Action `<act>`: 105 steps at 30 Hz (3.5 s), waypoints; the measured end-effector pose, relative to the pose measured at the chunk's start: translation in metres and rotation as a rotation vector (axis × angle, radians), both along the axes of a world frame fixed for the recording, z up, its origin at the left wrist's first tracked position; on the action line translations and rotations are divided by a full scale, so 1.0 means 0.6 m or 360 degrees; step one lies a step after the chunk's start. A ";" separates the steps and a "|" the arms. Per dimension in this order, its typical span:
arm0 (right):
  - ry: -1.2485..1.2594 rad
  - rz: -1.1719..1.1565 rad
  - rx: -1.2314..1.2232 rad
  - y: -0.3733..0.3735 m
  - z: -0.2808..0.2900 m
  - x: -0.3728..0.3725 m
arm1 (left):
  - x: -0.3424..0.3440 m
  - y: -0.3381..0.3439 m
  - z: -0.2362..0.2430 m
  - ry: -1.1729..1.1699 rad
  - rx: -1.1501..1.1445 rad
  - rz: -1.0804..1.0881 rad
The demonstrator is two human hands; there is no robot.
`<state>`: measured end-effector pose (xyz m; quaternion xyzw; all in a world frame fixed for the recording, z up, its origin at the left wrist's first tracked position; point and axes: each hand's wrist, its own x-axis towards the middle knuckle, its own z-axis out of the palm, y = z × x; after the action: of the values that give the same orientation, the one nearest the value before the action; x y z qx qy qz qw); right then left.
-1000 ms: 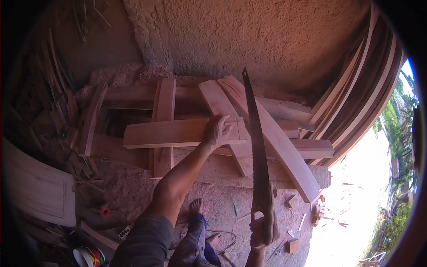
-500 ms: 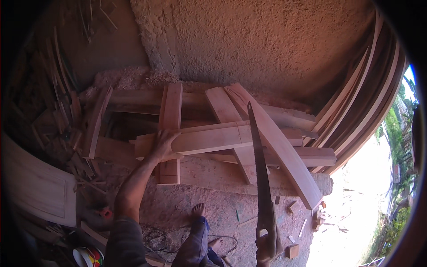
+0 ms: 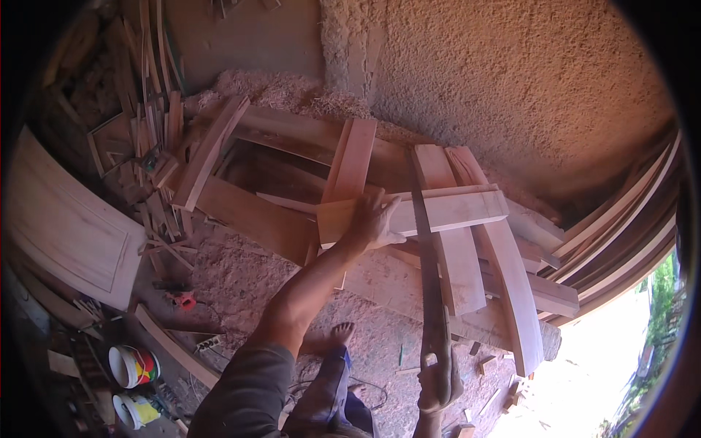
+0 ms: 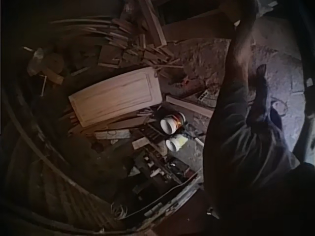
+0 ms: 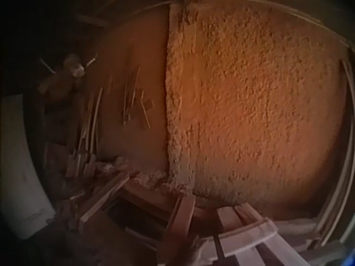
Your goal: The person uses a hand saw to cut through a piece of lumber while holding it in place with their other hand on a workbench.
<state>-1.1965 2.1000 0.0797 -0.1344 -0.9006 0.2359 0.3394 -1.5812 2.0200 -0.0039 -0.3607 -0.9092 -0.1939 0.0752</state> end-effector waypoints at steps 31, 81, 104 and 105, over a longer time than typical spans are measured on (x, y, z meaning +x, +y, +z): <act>-0.0102 0.0367 -0.0465 -0.075 -0.022 -0.011 | -0.001 -0.117 -0.047 -0.0271 0.0920 0.0644; -0.0117 0.0486 -0.0090 -0.068 -0.012 0.022 | -0.014 -0.129 -0.062 -0.0842 0.1397 0.0689; -0.0175 0.0435 -0.0607 -0.065 -0.029 -0.103 | 0.001 -0.102 -0.057 -0.0096 0.0612 0.0761; 0.0024 0.0515 -0.0354 -0.056 -0.051 -0.141 | -0.004 -0.104 -0.058 -0.0109 0.0594 0.0762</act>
<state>-1.2808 2.0661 0.0494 -0.0226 -0.8763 0.3865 0.2869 -1.5838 1.9573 -0.0384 -0.1094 -0.9191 -0.3464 0.1530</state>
